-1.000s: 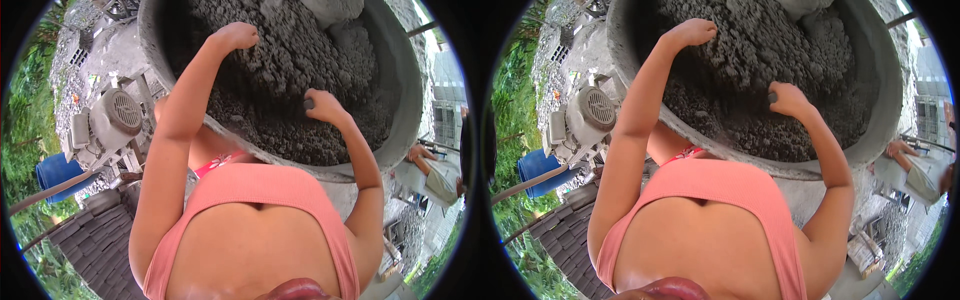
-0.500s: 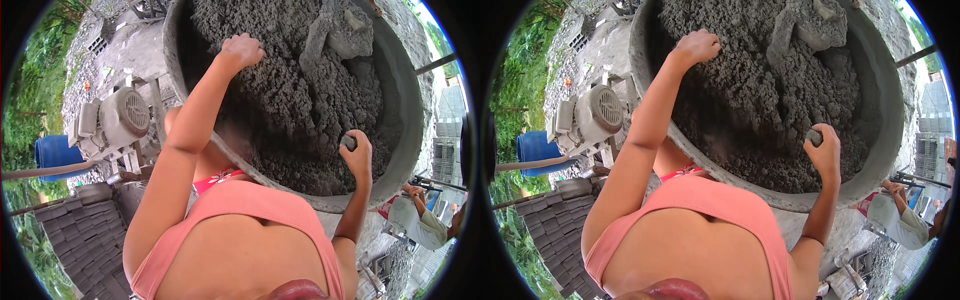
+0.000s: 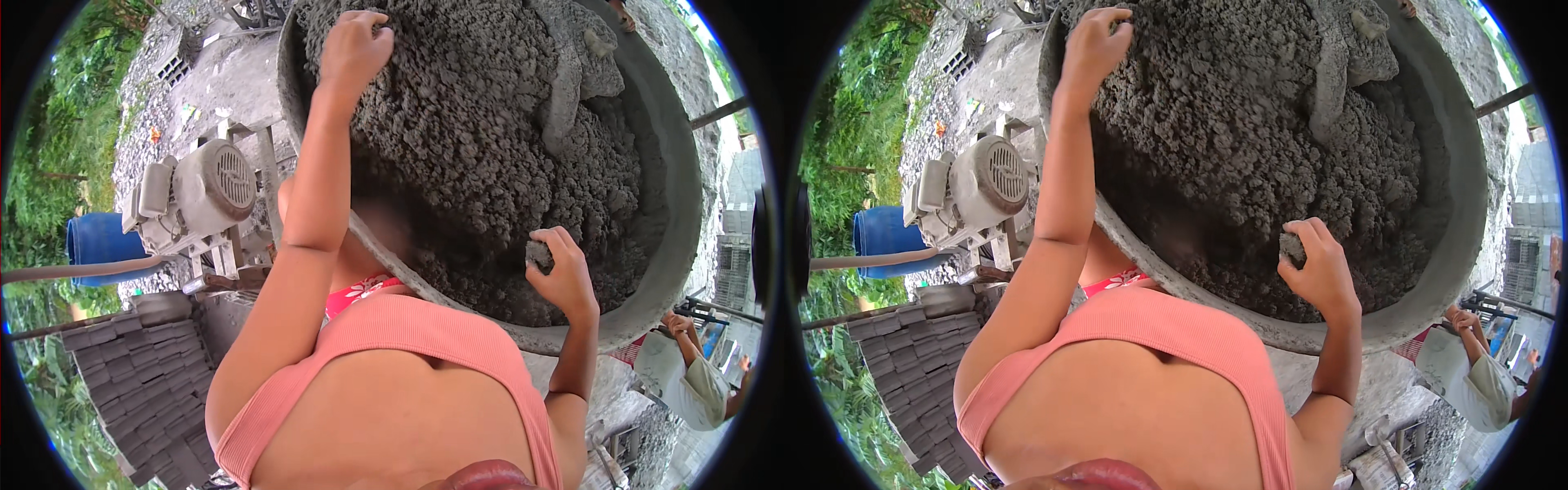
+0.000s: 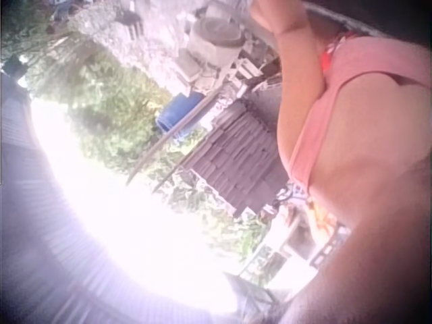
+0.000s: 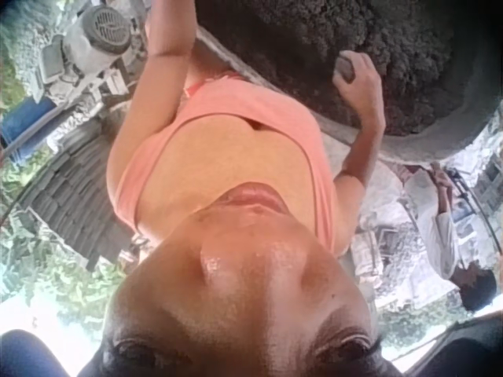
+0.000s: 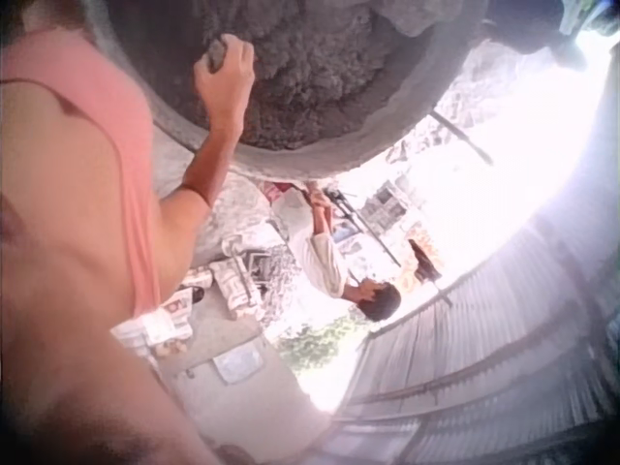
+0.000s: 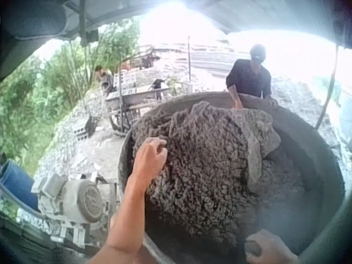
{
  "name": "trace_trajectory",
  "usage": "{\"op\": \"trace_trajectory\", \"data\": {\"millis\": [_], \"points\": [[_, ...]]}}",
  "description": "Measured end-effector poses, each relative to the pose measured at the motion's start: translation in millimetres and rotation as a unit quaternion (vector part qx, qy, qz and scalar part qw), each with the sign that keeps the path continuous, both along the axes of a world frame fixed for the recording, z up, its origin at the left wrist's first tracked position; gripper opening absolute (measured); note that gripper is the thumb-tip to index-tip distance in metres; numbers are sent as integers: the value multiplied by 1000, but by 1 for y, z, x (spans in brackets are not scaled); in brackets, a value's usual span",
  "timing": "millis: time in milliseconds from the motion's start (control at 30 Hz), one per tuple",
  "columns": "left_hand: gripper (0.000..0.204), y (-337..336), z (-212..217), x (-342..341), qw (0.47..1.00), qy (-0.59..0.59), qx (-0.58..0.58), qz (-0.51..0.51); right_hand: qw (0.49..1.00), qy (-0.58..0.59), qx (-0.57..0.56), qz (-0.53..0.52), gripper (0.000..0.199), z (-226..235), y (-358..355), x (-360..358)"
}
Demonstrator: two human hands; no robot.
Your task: The person mixes the concrete mixture inside a mechanical mixer by hand and picks out solid clumps from the drum.
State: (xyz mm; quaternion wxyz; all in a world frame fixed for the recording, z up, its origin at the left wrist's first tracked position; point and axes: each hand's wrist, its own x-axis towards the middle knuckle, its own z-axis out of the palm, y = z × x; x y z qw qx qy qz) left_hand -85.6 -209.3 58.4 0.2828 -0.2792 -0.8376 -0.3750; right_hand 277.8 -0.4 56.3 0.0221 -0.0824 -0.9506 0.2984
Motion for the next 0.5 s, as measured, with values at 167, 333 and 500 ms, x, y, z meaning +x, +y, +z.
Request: {"op": "trace_trajectory", "data": {"millis": [167,333,500], "points": [[27,-54,49,43,997,-67,-11,-24,998,50,2,32,39,4,-22,-3],[30,-58,47,91,989,-91,66,-93,993,99,-11,55,42,4,-23,1],[38,-64,18,133,983,-86,-18,-164,986,127,-6,107,48,-2,-28,2]]}}
